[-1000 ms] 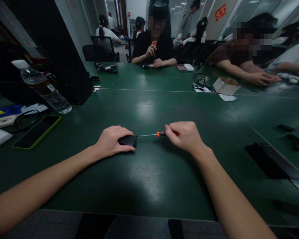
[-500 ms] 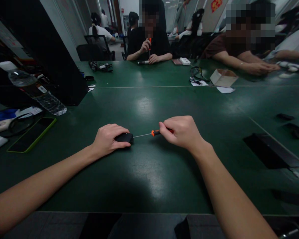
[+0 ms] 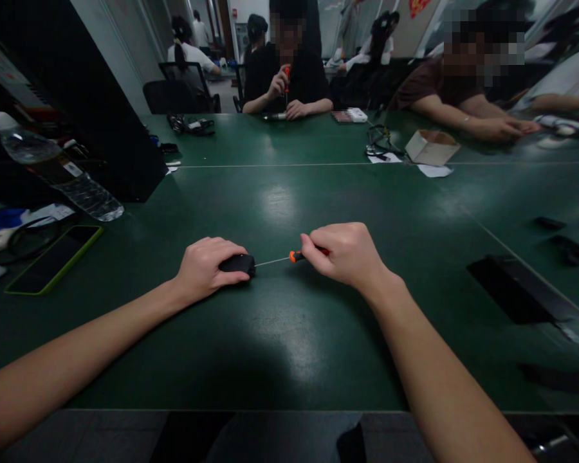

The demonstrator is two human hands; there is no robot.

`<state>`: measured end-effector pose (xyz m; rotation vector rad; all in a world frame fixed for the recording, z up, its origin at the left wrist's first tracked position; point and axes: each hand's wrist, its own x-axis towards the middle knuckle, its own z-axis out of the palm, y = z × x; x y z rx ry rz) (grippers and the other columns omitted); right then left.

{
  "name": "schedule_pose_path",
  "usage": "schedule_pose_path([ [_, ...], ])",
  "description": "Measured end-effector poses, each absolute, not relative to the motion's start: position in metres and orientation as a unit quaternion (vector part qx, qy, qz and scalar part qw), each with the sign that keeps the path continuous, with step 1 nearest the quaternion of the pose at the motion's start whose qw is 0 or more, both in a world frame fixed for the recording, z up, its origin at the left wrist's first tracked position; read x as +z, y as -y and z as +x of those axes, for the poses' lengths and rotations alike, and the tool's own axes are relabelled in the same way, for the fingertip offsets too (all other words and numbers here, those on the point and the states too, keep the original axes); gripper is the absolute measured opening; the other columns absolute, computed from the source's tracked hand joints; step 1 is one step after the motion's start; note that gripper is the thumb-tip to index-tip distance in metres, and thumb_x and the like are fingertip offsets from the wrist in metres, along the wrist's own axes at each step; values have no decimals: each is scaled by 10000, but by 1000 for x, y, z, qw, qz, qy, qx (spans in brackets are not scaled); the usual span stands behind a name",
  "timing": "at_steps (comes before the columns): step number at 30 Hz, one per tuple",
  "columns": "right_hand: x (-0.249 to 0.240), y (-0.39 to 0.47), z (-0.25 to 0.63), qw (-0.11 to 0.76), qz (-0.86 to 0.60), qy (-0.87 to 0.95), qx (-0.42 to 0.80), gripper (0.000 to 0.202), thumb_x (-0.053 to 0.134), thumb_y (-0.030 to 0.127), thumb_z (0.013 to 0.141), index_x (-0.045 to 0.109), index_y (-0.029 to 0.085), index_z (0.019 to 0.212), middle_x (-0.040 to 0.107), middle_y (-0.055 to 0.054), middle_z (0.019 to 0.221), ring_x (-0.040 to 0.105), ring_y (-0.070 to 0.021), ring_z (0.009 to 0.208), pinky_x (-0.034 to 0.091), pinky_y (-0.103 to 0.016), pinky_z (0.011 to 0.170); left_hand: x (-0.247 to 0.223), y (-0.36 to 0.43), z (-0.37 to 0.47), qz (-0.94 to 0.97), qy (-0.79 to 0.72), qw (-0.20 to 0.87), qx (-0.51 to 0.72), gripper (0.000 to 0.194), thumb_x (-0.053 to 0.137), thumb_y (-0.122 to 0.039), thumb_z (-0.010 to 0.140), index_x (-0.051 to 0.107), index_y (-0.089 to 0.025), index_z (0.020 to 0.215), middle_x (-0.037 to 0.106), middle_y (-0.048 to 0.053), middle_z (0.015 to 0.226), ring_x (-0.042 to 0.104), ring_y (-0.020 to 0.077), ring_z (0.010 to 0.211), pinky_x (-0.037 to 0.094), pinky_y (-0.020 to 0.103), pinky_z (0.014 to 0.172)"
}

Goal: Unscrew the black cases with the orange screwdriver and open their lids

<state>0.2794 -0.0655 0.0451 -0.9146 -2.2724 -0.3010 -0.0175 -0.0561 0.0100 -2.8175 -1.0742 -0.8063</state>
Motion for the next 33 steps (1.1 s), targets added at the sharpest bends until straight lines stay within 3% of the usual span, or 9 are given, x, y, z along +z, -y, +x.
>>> schedule_pose_path([
  [8,45,75,269,296,-341,859,-241,465,557,270,980,516,178,526,523,22,492,418,-85,460,259,-265,491,11,55,-19,-902,346,-15,-259,636,578,-771,842,727,-183,1035,776,63,966,706,241,863,425,342,747],
  [12,59,100,247,293,-320,832,-345,440,644,276,931,506,191,523,477,14,476,395,-111,481,244,-293,510,12,56,-17,-902,341,-29,-262,612,658,-753,795,728,-188,1021,782,55,968,713,234,866,444,333,761],
  [18,56,110,221,288,-336,833,-331,425,612,243,941,502,197,533,497,17,471,400,-108,461,260,-294,519,11,61,-7,-900,338,-19,-277,511,689,-673,816,737,-187,969,782,39,896,713,218,809,461,324,742],
  [25,55,85,267,287,-389,839,-248,452,566,267,967,507,175,529,513,16,480,430,-84,444,234,-273,493,12,58,-11,-905,314,-49,-282,534,665,-666,852,725,-168,1036,777,67,957,718,229,849,474,338,758],
  [33,17,65,256,264,-461,845,68,569,436,433,1028,559,167,540,478,15,480,390,-77,445,271,-277,544,13,59,-12,-897,307,-80,-307,497,700,-612,851,718,-164,1065,773,75,996,716,242,896,507,362,799],
])
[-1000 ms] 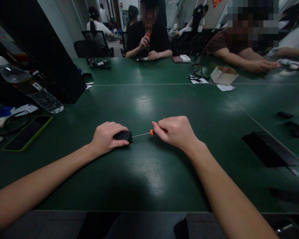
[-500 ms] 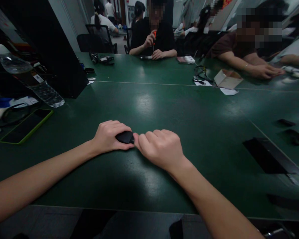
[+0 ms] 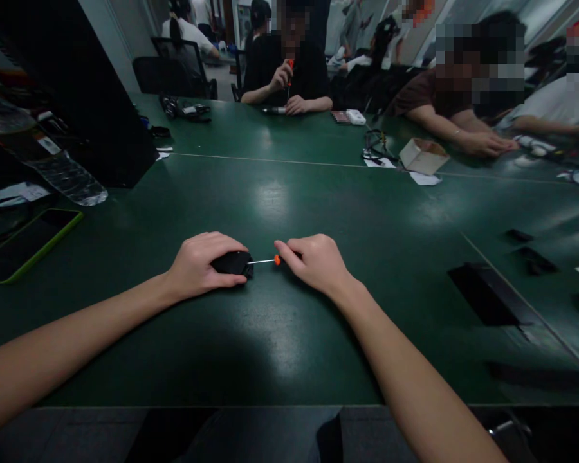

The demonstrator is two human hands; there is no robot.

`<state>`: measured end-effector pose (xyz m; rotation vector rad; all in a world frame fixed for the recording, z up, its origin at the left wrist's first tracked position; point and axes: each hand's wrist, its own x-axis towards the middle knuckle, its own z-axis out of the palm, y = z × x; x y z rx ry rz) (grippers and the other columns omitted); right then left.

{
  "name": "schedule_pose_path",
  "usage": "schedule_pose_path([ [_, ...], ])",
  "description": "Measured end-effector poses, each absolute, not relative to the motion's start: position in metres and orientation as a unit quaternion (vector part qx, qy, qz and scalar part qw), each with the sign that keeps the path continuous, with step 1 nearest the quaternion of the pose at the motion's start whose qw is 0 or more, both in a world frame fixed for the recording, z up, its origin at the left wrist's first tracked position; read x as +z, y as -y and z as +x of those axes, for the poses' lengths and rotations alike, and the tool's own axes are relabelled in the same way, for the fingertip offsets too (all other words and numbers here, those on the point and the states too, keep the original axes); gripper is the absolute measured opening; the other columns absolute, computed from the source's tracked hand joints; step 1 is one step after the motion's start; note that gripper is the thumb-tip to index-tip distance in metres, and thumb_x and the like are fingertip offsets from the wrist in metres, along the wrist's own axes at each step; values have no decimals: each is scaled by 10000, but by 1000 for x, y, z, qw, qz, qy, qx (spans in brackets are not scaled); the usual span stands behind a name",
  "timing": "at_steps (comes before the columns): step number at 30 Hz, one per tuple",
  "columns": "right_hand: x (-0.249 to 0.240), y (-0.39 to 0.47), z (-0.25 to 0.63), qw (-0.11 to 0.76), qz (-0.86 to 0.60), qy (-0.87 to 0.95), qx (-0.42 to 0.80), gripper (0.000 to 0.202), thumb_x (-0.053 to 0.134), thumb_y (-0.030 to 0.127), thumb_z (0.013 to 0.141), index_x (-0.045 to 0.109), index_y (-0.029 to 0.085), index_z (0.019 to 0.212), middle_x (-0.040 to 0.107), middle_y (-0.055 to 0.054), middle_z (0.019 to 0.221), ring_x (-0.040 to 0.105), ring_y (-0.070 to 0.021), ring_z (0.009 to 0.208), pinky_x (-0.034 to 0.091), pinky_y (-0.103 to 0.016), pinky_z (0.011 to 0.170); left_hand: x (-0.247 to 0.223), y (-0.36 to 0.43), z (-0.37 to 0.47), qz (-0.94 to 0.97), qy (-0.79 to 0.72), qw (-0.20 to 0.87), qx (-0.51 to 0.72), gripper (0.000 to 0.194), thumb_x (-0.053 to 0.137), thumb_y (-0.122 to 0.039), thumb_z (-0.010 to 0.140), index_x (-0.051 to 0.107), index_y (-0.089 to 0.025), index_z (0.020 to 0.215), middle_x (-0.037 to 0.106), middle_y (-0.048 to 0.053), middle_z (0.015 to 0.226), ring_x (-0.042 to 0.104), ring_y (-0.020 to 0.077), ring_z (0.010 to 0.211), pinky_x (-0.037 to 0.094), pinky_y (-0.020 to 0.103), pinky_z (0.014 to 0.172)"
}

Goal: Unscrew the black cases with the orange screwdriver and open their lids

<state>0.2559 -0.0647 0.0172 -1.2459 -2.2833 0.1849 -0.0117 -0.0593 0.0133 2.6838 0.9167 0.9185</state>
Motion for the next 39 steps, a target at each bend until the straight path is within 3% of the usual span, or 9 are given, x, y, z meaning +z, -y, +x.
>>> schedule_pose_path([
  [4,7,61,248,253,-449,841,166,490,439,436,1030,670,169,690,600,-3,579,515,-104,532,343,-264,591,12,57,-11,893,-290,101,328,472,715,-573,855,711,-168,1096,769,87,1027,715,247,934,518,372,843],
  [8,8,63,244,283,-431,838,179,298,561,379,985,712,164,844,707,-23,746,620,-125,653,419,-253,645,12,58,-11,886,-266,137,355,477,762,-517,835,695,-158,1142,757,103,1068,704,251,1003,524,390,921],
  [15,12,63,253,318,-415,846,108,233,647,371,950,704,152,892,708,-42,809,624,-135,697,460,-265,666,13,47,-26,883,-245,195,351,543,820,-492,775,685,-182,1200,743,111,1126,689,253,1066,522,392,964],
  [20,12,63,254,284,-380,874,106,230,587,360,987,695,158,1006,659,-61,862,607,-153,759,482,-283,699,10,36,-34,881,-271,227,315,461,804,-508,785,724,-177,1095,756,80,1035,716,213,932,528,311,829],
  [24,7,65,247,296,-376,872,107,225,572,348,993,687,163,1048,658,-76,922,625,-166,814,500,-298,747,7,38,-32,879,-273,216,327,458,804,-505,788,723,-160,1078,765,86,1009,725,210,905,525,301,812],
  [31,2,67,237,327,-376,855,145,210,572,308,983,696,164,1073,674,-77,929,638,-170,824,512,-307,749,7,40,-32,876,-273,215,336,486,827,-513,754,730,-156,1070,774,98,1007,733,220,896,536,312,813],
  [39,6,63,237,284,-383,855,202,243,561,334,984,719,172,1073,727,-58,906,661,-153,779,507,-284,720,7,43,-32,867,-279,231,343,475,814,-525,764,729,-165,1062,768,94,1006,720,223,902,534,326,824],
])
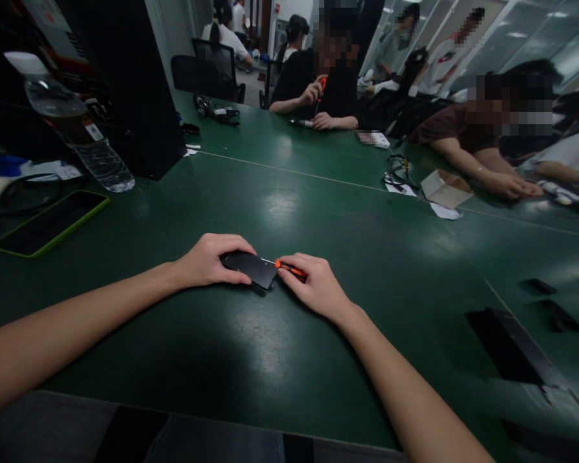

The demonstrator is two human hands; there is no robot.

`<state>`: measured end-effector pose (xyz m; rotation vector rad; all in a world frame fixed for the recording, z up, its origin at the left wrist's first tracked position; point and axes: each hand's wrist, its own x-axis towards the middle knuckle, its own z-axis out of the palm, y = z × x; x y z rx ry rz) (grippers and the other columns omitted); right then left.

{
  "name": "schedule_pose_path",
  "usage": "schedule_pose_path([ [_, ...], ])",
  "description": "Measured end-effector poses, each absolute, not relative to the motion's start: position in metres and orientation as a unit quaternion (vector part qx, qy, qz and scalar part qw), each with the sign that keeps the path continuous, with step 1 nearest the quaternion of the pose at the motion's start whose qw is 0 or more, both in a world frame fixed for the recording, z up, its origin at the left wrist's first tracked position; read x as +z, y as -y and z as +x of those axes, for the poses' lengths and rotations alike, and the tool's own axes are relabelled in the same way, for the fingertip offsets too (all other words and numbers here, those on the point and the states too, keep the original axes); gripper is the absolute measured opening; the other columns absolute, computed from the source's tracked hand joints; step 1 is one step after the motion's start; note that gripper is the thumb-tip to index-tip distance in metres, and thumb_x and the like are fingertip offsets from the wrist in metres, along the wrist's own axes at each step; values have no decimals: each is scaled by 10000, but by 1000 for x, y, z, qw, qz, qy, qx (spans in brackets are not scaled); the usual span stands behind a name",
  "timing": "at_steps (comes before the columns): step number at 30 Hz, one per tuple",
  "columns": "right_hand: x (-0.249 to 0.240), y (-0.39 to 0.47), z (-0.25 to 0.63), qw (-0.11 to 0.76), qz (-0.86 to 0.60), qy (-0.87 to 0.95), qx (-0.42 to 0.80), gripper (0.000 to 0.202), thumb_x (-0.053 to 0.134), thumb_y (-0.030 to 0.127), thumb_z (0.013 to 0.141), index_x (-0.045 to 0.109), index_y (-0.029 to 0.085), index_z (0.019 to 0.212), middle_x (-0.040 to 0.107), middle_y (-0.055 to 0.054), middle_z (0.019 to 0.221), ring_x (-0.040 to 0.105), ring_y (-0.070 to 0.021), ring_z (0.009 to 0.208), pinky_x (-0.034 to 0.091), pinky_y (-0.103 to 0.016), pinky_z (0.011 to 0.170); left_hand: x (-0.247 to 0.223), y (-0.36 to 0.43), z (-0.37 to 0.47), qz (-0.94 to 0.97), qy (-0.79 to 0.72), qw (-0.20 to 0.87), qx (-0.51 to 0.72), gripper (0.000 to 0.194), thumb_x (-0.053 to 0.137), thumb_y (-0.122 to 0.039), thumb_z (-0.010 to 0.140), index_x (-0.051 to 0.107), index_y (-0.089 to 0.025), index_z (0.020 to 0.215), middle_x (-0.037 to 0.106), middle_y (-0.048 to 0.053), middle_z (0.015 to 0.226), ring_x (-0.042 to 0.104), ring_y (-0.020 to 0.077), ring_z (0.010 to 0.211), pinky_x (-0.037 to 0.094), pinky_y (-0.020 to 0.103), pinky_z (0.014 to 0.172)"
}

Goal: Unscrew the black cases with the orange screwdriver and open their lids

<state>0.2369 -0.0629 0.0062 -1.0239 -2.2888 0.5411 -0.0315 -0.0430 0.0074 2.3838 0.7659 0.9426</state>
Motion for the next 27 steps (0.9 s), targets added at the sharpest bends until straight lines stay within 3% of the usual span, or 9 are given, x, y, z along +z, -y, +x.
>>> schedule_pose_path([
  [5,3,57,251,257,-401,869,137,236,567,343,979,700,169,1070,704,-59,914,648,-163,797,496,-300,731,15,48,-28,757,-371,298,448,488,760,-611,786,732,-163,977,755,74,931,692,210,848,522,322,782],
  [10,-3,52,256,246,-444,855,109,257,570,329,973,674,180,1154,686,-81,1025,656,-192,893,521,-344,799,8,35,-25,545,-422,506,519,700,412,-763,926,701,-128,875,690,86,718,639,165,665,535,300,680],
  [12,-4,52,254,242,-437,860,103,264,564,335,973,669,190,1168,682,-92,1079,660,-208,952,533,-367,834,5,30,-24,485,-420,586,495,726,297,-741,969,690,-134,906,685,93,717,647,169,674,541,299,672],
  [15,-2,53,250,260,-435,858,81,267,560,355,976,670,189,1155,681,-113,1113,656,-239,1019,540,-415,883,3,29,-23,430,-408,649,477,673,278,-674,1009,677,-136,946,666,83,698,637,169,664,543,304,666],
  [20,5,67,231,325,-374,866,65,386,554,430,978,606,188,1274,667,-139,1195,634,-271,1092,538,-476,940,4,33,-22,419,-377,684,463,602,333,-621,1021,688,-135,1017,664,57,732,614,147,653,529,294,675],
  [24,5,88,200,274,-339,899,35,640,628,508,925,473,162,1440,629,-182,1304,606,-317,1190,528,-502,1001,4,35,-21,449,-370,669,462,612,339,-655,1003,666,-147,1098,679,50,789,620,134,656,530,269,656],
  [27,4,98,183,232,-336,912,-27,563,568,397,972,461,136,1460,646,-201,1272,637,-326,1138,539,-495,990,4,36,-21,500,-377,636,451,633,280,-678,1009,642,-170,1116,702,50,837,606,123,616,527,264,607],
])
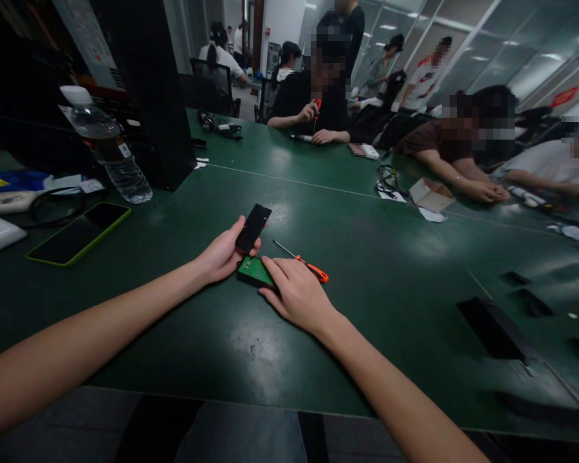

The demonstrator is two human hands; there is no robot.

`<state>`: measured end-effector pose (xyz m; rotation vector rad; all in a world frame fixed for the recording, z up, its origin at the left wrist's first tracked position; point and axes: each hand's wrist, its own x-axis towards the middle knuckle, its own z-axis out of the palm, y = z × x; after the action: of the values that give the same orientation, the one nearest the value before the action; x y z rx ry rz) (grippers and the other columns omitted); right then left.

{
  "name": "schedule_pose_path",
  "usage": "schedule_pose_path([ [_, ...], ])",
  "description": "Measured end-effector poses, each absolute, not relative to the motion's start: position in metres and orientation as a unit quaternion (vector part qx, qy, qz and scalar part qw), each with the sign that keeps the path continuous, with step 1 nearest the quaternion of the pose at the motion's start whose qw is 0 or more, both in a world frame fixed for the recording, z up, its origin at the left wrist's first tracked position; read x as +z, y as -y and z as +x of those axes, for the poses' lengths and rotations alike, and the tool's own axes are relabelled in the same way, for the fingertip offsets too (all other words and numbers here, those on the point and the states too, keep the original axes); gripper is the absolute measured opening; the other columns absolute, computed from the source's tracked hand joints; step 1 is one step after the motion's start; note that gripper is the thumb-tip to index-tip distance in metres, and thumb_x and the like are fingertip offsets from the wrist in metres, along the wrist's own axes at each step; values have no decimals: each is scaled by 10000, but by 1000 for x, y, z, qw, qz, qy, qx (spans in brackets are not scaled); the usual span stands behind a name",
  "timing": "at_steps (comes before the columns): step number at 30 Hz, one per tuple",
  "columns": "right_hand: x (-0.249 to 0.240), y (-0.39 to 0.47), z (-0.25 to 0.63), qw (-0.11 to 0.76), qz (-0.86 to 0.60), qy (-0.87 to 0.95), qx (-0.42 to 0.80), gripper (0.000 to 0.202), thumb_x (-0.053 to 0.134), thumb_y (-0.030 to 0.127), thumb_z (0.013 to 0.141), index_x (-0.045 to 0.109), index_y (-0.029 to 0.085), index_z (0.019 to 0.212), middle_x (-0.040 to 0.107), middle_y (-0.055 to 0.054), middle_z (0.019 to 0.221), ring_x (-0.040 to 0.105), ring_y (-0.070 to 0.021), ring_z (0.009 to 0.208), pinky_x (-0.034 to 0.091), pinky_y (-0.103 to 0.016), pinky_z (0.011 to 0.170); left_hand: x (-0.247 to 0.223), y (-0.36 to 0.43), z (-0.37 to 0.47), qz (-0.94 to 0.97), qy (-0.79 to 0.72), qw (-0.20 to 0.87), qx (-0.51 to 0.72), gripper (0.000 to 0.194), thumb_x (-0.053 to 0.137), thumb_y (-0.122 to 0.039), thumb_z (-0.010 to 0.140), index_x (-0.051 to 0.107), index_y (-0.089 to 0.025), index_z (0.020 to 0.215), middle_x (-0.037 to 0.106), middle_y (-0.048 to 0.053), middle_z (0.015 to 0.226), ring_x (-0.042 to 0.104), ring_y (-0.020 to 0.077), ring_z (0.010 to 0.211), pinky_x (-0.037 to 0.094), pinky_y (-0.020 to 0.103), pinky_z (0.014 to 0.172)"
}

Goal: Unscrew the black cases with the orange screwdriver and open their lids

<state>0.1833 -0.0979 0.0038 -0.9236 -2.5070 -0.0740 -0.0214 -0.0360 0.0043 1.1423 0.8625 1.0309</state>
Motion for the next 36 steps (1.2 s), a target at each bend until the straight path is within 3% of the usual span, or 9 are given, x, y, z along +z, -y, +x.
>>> schedule_pose_path([
  [5,12,107,187,238,-310,919,-52,477,559,323,970,518,183,1424,676,-169,1219,674,-288,1061,573,-435,924,5,38,-20,521,-378,622,446,597,259,-636,1036,623,-163,1063,749,96,1000,589,105,564,521,260,559],
  [11,32,110,253,290,-357,875,-151,633,652,189,895,452,223,1495,668,-179,1256,665,-298,1114,555,-422,967,7,40,-15,365,-359,708,486,406,488,-487,1031,647,-121,1106,753,130,976,578,76,522,464,202,501],
  [15,39,89,354,318,-517,762,-225,537,627,359,923,554,180,1425,674,-177,1245,657,-329,1123,537,-485,965,5,41,-11,383,-352,698,492,397,497,-430,1033,680,-79,996,732,115,895,560,75,521,407,196,489],
  [17,40,79,411,286,-618,699,-218,560,595,468,917,598,158,1384,675,-175,1265,646,-334,1148,519,-484,988,5,42,-9,405,-351,693,482,366,517,-387,1021,697,-73,959,717,99,877,553,74,541,402,201,514],
  [21,36,77,495,180,-808,538,-161,645,568,503,868,616,127,1390,675,-192,1288,631,-384,1170,498,-502,978,8,43,-7,465,-346,686,440,204,647,-234,899,724,-83,1015,710,80,928,575,88,634,434,224,619],
  [25,26,79,522,140,-854,486,-122,622,582,520,828,703,107,1278,742,-211,1053,682,-399,989,531,-499,837,11,44,-8,504,-333,696,388,334,690,-290,865,724,-89,1130,720,102,990,599,123,702,459,284,711],
  [30,18,70,519,139,-857,488,-92,577,589,508,819,712,134,1241,741,-197,1028,681,-377,979,526,-483,845,7,41,-11,528,-319,696,367,407,711,-349,865,713,-102,1188,725,116,1024,600,135,722,476,318,760],
  [33,22,68,500,149,-844,510,-77,507,643,464,782,727,106,1131,722,-227,943,666,-407,973,506,-554,865,6,39,-11,562,-321,675,355,412,683,-398,886,713,-90,1157,731,101,905,616,158,727,473,319,754],
  [36,27,70,454,193,-797,564,-100,489,567,439,862,667,81,1180,629,-299,1233,543,-458,1228,353,-692,1032,9,41,-10,614,-345,621,343,388,634,-434,909,716,-101,1088,714,57,753,642,188,755,479,337,794],
])
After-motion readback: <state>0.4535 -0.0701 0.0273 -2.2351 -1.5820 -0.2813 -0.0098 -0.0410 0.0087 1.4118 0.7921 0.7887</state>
